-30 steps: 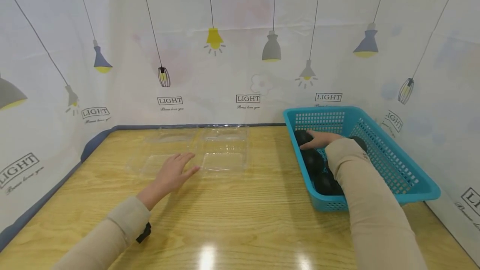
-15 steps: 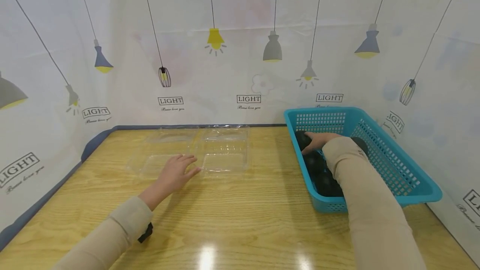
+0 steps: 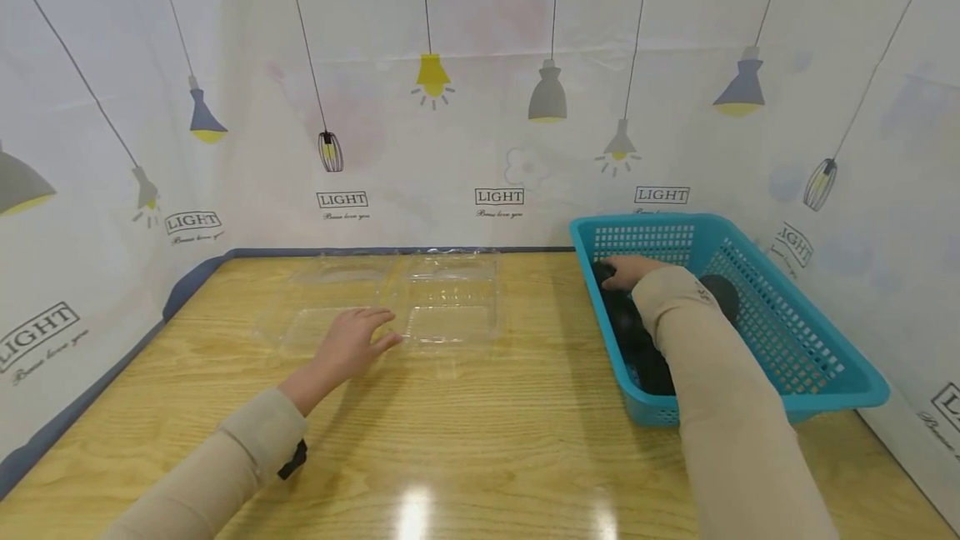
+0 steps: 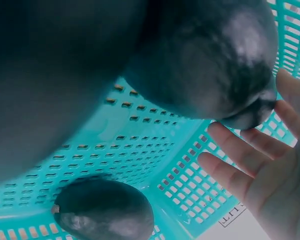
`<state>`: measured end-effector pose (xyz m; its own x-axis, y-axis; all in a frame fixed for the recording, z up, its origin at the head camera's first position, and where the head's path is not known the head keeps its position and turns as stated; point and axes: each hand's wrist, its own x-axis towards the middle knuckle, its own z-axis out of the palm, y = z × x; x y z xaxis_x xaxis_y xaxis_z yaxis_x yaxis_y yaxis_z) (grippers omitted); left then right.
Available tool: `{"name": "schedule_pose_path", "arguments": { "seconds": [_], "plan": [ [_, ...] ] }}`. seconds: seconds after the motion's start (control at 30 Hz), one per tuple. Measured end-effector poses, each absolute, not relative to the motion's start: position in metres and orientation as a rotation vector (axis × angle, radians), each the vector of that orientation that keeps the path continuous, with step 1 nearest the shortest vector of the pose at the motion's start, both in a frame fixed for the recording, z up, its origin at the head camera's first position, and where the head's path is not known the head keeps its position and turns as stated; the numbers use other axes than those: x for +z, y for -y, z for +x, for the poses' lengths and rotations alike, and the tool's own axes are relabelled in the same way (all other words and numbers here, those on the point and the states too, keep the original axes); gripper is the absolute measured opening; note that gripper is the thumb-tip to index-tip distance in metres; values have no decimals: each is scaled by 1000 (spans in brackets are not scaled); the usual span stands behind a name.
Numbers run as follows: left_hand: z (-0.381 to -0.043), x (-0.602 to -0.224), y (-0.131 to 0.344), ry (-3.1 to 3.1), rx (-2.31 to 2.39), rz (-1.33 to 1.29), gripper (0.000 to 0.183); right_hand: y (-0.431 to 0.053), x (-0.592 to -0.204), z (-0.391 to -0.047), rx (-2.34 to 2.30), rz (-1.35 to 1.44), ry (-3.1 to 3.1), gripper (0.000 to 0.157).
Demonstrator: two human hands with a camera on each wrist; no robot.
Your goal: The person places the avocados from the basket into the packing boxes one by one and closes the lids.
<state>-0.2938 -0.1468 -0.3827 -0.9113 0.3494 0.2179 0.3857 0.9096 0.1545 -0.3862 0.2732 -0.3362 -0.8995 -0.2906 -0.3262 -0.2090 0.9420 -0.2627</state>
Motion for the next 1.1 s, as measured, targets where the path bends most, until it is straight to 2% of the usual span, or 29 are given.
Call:
{"name": "schedule_pose_path", "arguments": {
  "seconds": [0.73, 1.1],
  "plan": [
    [-296, -378, 149, 2875, -249, -610, 47, -272, -340, -401, -372, -314, -2748, 55],
    [-294, -377, 148, 2876, -274, -599, 46, -270, -347, -411, -332, -216, -2739, 69]
  ]
}}
